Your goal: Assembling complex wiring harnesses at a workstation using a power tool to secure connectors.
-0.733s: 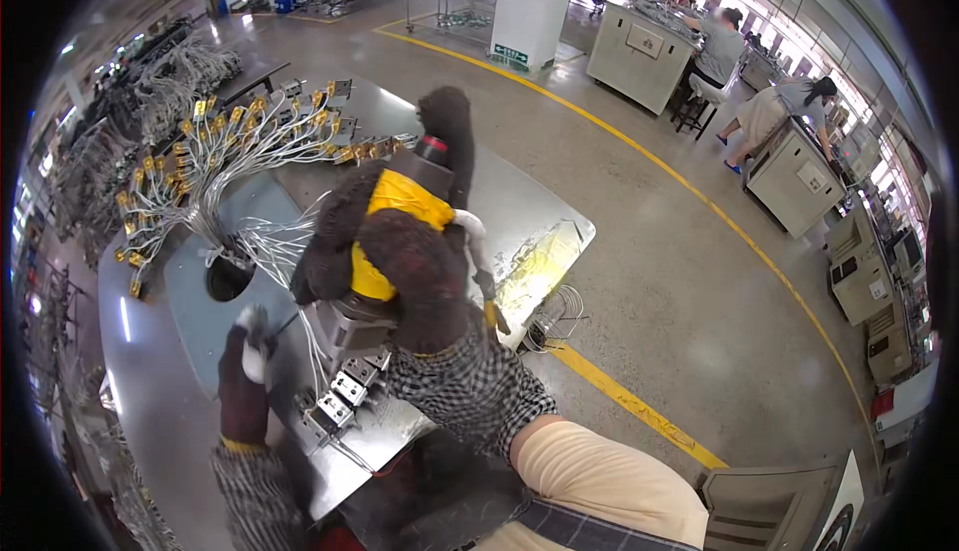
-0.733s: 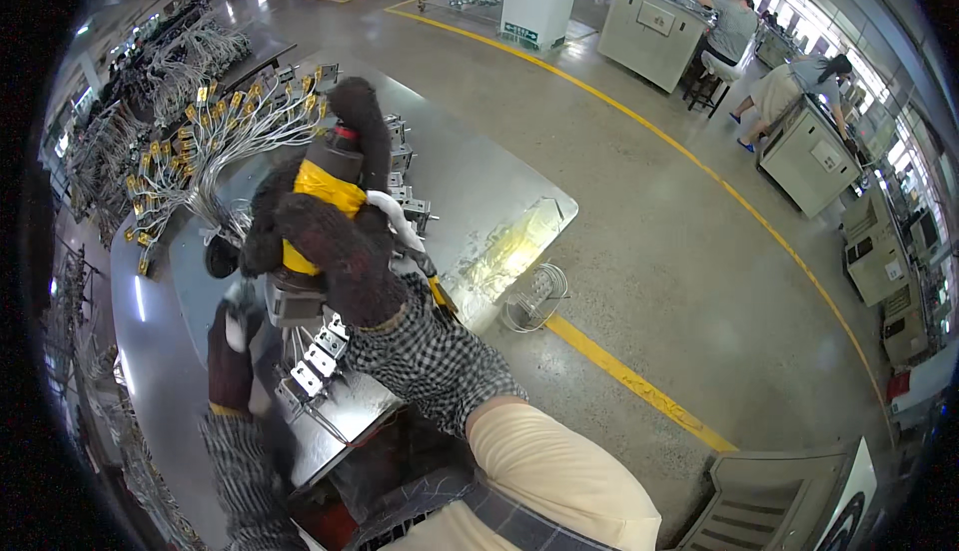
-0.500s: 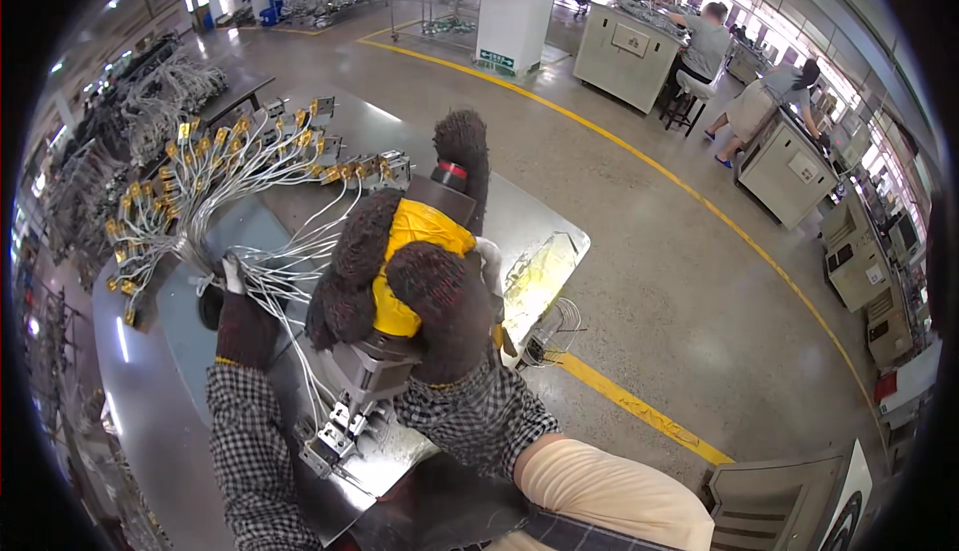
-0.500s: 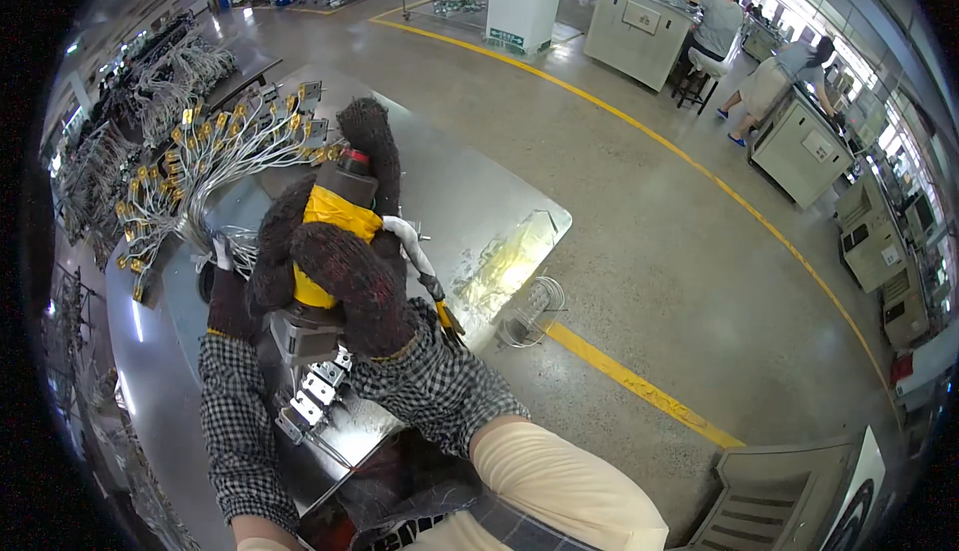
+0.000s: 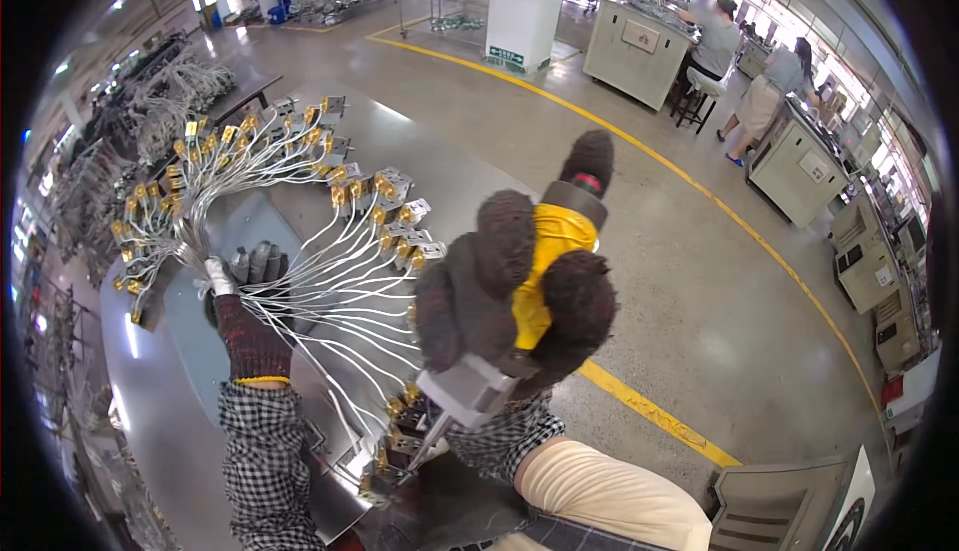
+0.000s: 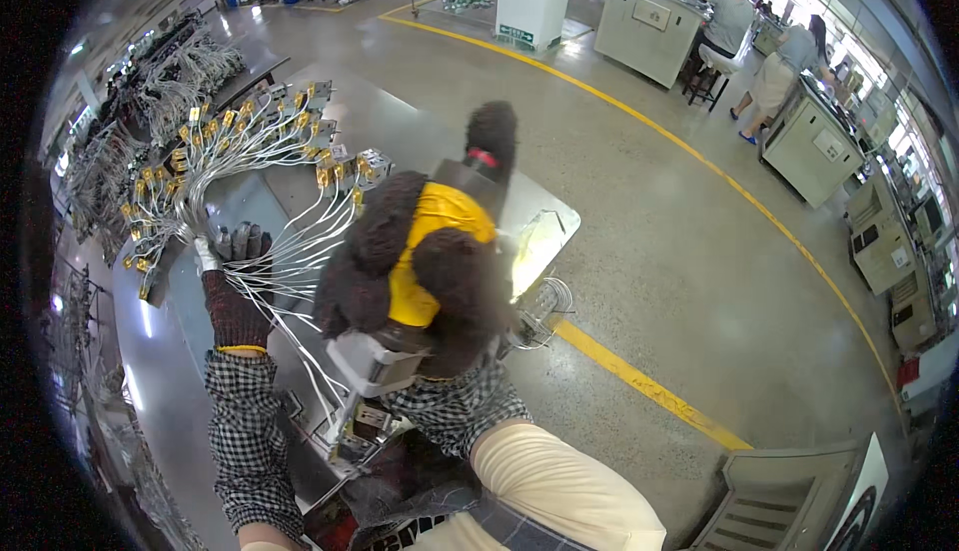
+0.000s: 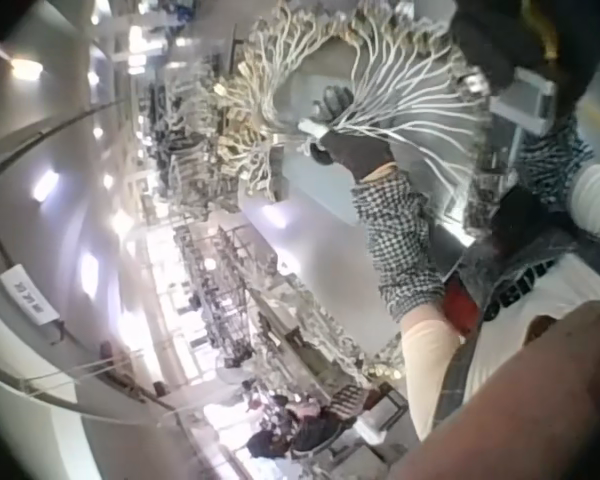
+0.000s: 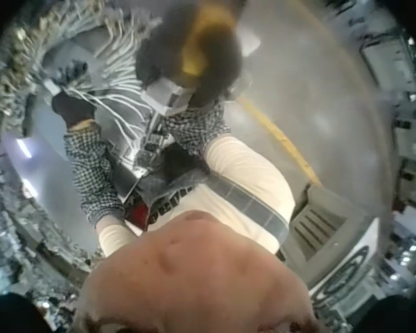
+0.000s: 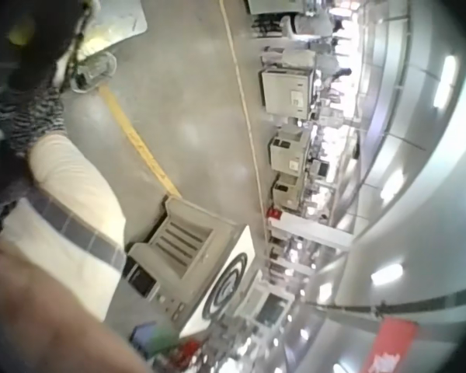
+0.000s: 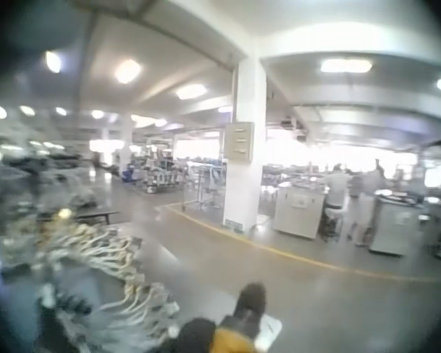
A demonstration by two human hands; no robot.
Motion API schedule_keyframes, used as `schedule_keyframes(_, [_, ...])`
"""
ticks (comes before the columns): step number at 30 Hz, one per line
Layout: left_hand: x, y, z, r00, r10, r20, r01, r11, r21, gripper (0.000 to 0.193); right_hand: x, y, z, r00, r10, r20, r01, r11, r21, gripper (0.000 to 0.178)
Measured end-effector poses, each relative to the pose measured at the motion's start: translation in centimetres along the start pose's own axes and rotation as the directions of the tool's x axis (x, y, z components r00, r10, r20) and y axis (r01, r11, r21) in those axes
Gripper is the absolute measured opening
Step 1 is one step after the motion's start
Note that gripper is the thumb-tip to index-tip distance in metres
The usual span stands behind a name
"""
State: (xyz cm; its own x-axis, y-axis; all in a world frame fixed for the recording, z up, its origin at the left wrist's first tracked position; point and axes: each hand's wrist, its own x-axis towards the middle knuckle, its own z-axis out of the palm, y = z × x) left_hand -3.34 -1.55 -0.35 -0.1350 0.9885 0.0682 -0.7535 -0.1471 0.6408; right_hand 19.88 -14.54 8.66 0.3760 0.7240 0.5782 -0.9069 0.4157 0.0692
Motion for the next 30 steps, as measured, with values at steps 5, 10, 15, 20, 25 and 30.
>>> schedule_keyframes(5, [-6.6,1.6,8.5,0.996,0.019,0.088,-0.03,0.992,0.122,0.03,0.3,-1.7,0.8,0.991,-0.075,0.112,0.063,0.993,0.104,0.068])
schedule_keyframes(10, [-12.7,4.7,13.6,0.905,0.099,0.414,-0.408,0.48,0.777,0.033,-1.7,-5.7,0.7,0.988,-0.136,-0.073,0.128,0.987,-0.1,0.063])
schedule_keyframes(15, [-16.3,12.2,10.6,0.927,-0.052,0.371,-0.212,0.745,0.633,0.035,-1.8,-5.5,0.2,0.983,-0.084,-0.163,0.087,0.996,0.009,0.052])
schedule_keyframes(20, [-27.4,23.7,6.0,0.945,0.264,0.193,-0.313,0.557,0.769,0.036,-1.3,-1.9,0.8,0.961,0.254,-0.109,-0.242,0.964,0.109,0.044])
schedule_keyframes(25, [-42.3,29.5,-0.8,0.821,0.569,-0.053,-0.235,0.42,0.877,0.037,0.8,-0.5,-0.9,0.691,0.715,0.105,-0.722,0.681,0.119,0.021])
schedule_keyframes(30, [-48.8,27.8,-7.2,0.378,0.88,-0.287,0.1,0.269,0.958,0.042,1.5,4.2,-3.8,0.711,0.702,0.021,-0.702,0.712,-0.02,0.019])
